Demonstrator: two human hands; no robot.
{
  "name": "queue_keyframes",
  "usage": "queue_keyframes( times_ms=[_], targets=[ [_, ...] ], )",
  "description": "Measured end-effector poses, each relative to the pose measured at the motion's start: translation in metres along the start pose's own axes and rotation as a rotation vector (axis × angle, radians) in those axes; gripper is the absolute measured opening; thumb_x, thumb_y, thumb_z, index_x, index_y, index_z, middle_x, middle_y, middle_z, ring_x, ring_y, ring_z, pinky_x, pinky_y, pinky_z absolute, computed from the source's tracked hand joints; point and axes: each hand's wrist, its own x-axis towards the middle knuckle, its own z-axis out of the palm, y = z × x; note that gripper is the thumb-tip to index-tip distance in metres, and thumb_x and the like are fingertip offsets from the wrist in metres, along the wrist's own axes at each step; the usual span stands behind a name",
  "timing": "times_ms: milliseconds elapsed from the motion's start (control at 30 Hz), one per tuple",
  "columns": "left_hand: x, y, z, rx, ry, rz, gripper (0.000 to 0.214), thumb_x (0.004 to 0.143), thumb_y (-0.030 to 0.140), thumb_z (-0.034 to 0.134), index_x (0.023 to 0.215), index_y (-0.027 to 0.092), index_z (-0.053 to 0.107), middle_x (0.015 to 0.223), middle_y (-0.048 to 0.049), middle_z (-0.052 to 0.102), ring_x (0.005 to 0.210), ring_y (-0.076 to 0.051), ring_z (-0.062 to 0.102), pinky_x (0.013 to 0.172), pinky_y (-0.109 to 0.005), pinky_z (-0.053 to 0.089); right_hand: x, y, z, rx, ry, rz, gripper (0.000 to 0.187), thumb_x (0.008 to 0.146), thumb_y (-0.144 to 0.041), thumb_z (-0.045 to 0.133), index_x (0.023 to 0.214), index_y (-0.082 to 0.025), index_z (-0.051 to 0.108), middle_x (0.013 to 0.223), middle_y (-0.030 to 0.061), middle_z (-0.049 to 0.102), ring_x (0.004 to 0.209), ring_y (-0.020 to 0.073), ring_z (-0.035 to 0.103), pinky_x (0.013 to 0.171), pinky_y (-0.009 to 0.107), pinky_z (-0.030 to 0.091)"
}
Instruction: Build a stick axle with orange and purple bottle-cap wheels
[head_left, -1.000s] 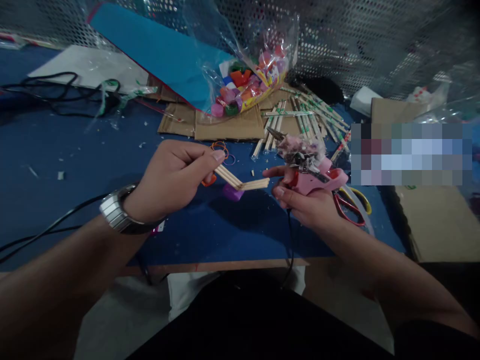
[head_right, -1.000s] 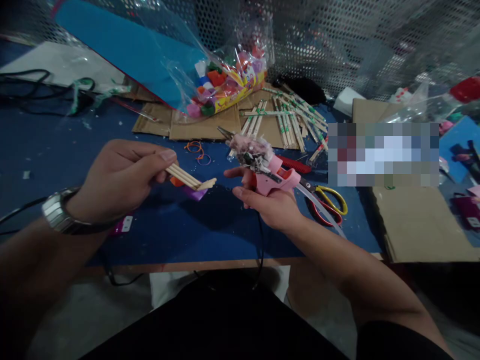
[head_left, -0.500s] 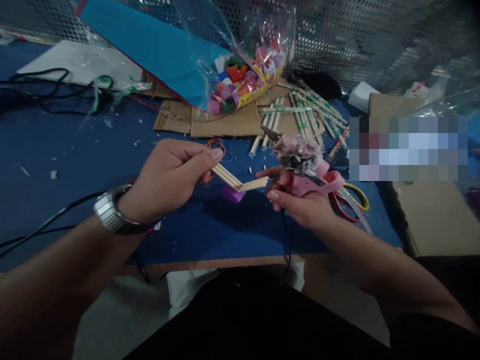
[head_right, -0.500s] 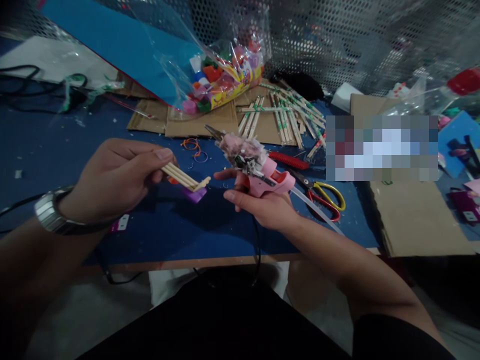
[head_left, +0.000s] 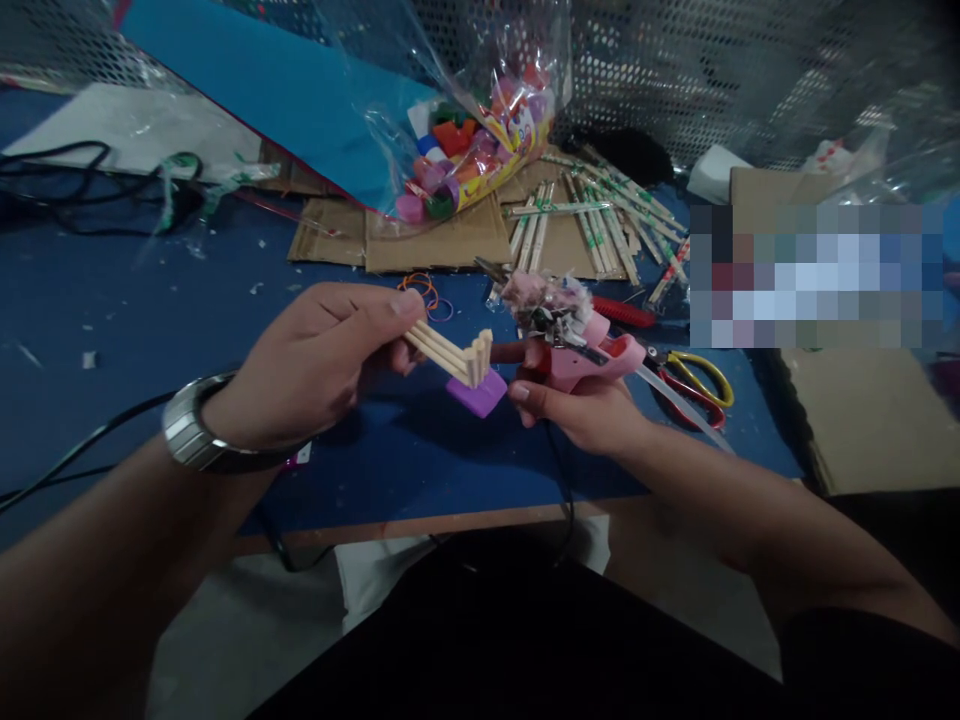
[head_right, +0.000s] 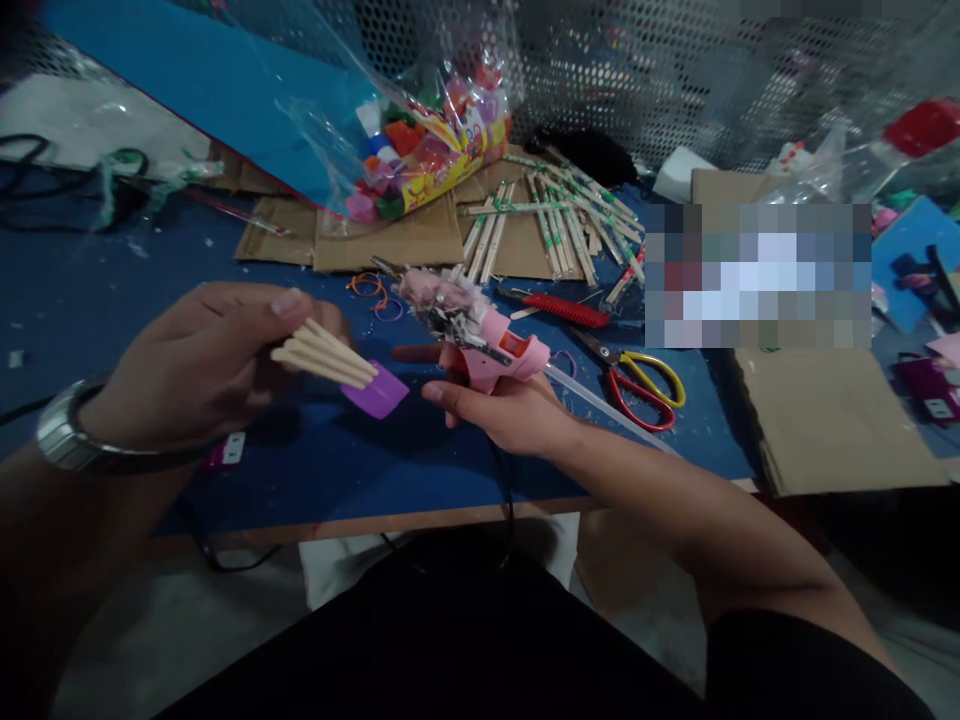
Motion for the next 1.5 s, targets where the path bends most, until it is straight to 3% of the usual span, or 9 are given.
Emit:
queue_keyframes(
  times_ms=[233, 333, 533, 733, 867, 1033, 1200, 1400, 1500],
  targets=[
    [0.0, 0.001, -0.001, -0.035, -0.007, -0.015, 0.061, 0.084, 0.074, 0.089, 0.065, 0.018, 0.073, 0.053, -0.0014, 0.054, 0.049, -0.009, 0.043, 0.04, -0.026, 0.024, 0.002, 0.004, 0.003, 0.149, -0.118, 0.022, 0.048, 0.078, -0.039, 0.103, 0.09, -0.027, 0.058, 0.086, -0.0041, 0.077, 0.06, 0.0103, 0.064, 0.055, 0.025, 0.061],
    [0.0, -0.001, -0.005, -0.035, 0.016, -0.059, 0.058, 0.087, 0.07, 0.086, 0.066, 0.019, 0.072, 0.056, -0.0005, 0.058, 0.038, -0.006, 0.033, 0.035, -0.029, 0.015, 0.0, 0.003, 0.002, 0.168, -0.14, 0.039, 0.045, 0.083, -0.038, 0.099, 0.089, -0.026, 0.056, 0.086, -0.0017, 0.08, 0.063, 0.0106, 0.066, 0.055, 0.024, 0.06],
    [0.005, -0.006, -0.004, -0.037, 0.128, 0.081, 0.056, 0.087, 0.047, 0.085, 0.047, 0.02, 0.056, 0.059, -0.0057, 0.061, 0.065, -0.016, 0.062, 0.06, -0.03, 0.047, -0.002, 0.001, -0.007, 0.212, -0.011, -0.056, 0.041, 0.085, -0.032, 0.099, 0.095, -0.025, 0.06, 0.09, -0.0008, 0.083, 0.058, 0.0087, 0.063, 0.052, 0.023, 0.055],
    [0.014, -0.008, -0.004, 0.03, 0.258, 0.083, 0.038, 0.078, 0.036, 0.078, 0.049, 0.021, 0.059, 0.05, 0.0009, 0.048, 0.049, -0.01, 0.045, 0.049, -0.027, 0.035, -0.003, -0.003, -0.021, 0.174, 0.158, -0.088, 0.042, 0.084, -0.032, 0.1, 0.097, -0.026, 0.06, 0.091, -0.0026, 0.081, 0.057, 0.0096, 0.065, 0.052, 0.026, 0.05],
    [0.016, -0.013, -0.011, 0.132, 0.322, 0.1, 0.038, 0.08, 0.034, 0.077, 0.049, 0.019, 0.061, 0.049, 0.0011, 0.049, 0.049, -0.007, 0.041, 0.048, -0.025, 0.03, -0.003, -0.01, -0.027, 0.124, 0.217, -0.147, 0.043, 0.085, -0.035, 0.1, 0.099, -0.027, 0.06, 0.092, -0.0039, 0.081, 0.057, 0.0093, 0.063, 0.055, 0.027, 0.051],
    [0.017, -0.019, -0.015, 0.239, 0.375, 0.11, 0.039, 0.083, 0.035, 0.076, 0.05, 0.019, 0.062, 0.048, 0.002, 0.049, 0.047, -0.007, 0.036, 0.043, -0.026, 0.022, -0.006, -0.017, -0.038, -0.008, 0.237, -0.352, 0.032, 0.093, -0.024, 0.093, 0.101, -0.028, 0.062, 0.096, -0.0046, 0.085, 0.059, 0.0089, 0.061, 0.053, 0.025, 0.051],
    [0.018, -0.019, -0.016, 0.294, 0.381, 0.087, 0.043, 0.085, 0.039, 0.075, 0.05, 0.021, 0.059, 0.045, 0.002, 0.046, 0.042, -0.008, 0.033, 0.039, -0.028, 0.018, -0.007, -0.027, -0.049, -0.144, 0.405, -0.635, 0.029, 0.093, -0.015, 0.09, 0.102, -0.031, 0.068, 0.102, -0.0051, 0.085, 0.059, 0.0101, 0.062, 0.053, 0.028, 0.049],
    [0.019, -0.022, -0.017, 0.371, 0.368, 0.135, 0.044, 0.085, 0.042, 0.071, 0.049, 0.021, 0.057, 0.044, 0.0021, 0.046, 0.042, -0.009, 0.034, 0.04, -0.028, 0.022, 0.009, -0.039, -0.065, -0.2, 0.723, -0.946, 0.026, 0.093, -0.028, 0.092, 0.098, -0.029, 0.067, 0.088, -0.0074, 0.078, 0.052, 0.0065, 0.051, 0.062, 0.03, 0.054],
    [0.018, -0.023, -0.018, 0.432, 0.367, 0.187, 0.044, 0.087, 0.041, 0.07, 0.05, 0.021, 0.057, 0.045, 0.0027, 0.045, 0.046, -0.009, 0.037, 0.044, -0.027, 0.024, 0.015, -0.045, -0.084, -0.209, 0.799, -1.029, 0.027, 0.091, -0.03, 0.092, 0.102, -0.032, 0.067, 0.089, -0.01, 0.079, 0.045, 0.0046, 0.045, 0.052, 0.025, 0.048]
  ],
)
